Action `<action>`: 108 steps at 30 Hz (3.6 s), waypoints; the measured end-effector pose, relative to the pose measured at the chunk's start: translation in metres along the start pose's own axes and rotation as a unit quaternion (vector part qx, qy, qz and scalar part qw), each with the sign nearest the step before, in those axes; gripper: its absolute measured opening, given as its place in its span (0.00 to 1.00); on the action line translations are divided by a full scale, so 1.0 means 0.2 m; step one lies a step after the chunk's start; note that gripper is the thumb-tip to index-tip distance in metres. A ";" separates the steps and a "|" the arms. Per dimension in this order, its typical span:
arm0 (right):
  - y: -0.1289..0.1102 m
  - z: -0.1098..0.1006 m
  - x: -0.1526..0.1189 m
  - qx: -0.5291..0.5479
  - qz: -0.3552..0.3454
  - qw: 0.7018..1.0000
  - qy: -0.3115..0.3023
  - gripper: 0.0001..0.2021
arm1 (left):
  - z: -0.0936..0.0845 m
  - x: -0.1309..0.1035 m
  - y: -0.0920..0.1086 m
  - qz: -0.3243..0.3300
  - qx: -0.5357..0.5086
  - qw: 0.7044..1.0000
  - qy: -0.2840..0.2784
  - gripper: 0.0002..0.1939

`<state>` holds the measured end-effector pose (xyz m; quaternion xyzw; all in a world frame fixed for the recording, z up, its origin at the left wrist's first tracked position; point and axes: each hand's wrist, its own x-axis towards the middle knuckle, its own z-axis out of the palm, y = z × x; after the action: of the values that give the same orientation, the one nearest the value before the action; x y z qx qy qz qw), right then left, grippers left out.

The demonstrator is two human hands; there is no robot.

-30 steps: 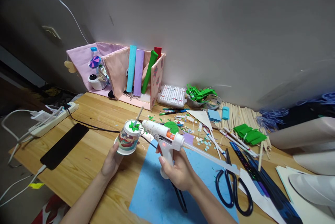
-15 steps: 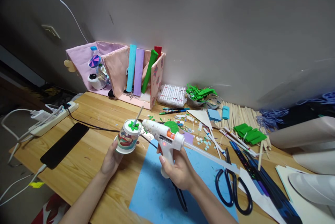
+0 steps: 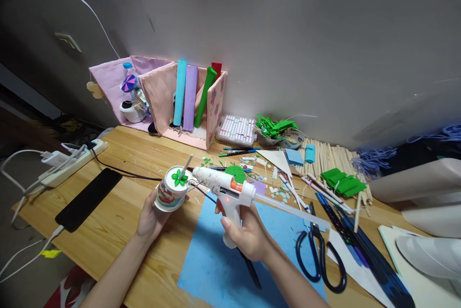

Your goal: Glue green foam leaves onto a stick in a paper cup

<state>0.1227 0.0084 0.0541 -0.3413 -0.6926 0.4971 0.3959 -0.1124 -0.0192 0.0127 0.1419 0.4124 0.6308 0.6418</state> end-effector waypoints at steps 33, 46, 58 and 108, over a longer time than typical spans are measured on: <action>-0.01 -0.03 0.01 0.294 0.122 0.944 -0.081 0.19 | -0.02 0.01 -0.01 -0.001 -0.004 1.000 0.000 0.28; -0.02 -0.06 0.01 0.275 0.142 0.940 -0.142 0.20 | 0.01 -0.01 0.01 0.027 -0.014 0.999 -0.026 0.26; -0.03 -0.06 0.00 0.326 0.149 0.926 -0.115 0.16 | 0.00 -0.02 0.01 0.017 -0.013 1.000 -0.017 0.26; -0.05 -0.06 0.00 0.273 0.162 0.946 -0.066 0.20 | 0.05 -0.02 0.03 0.019 -0.048 0.997 -0.051 0.20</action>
<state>0.1319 0.0114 0.0653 -0.2936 -0.4902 0.7462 0.3415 -0.1097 -0.0187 0.0243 0.1510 0.3456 0.6538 0.6560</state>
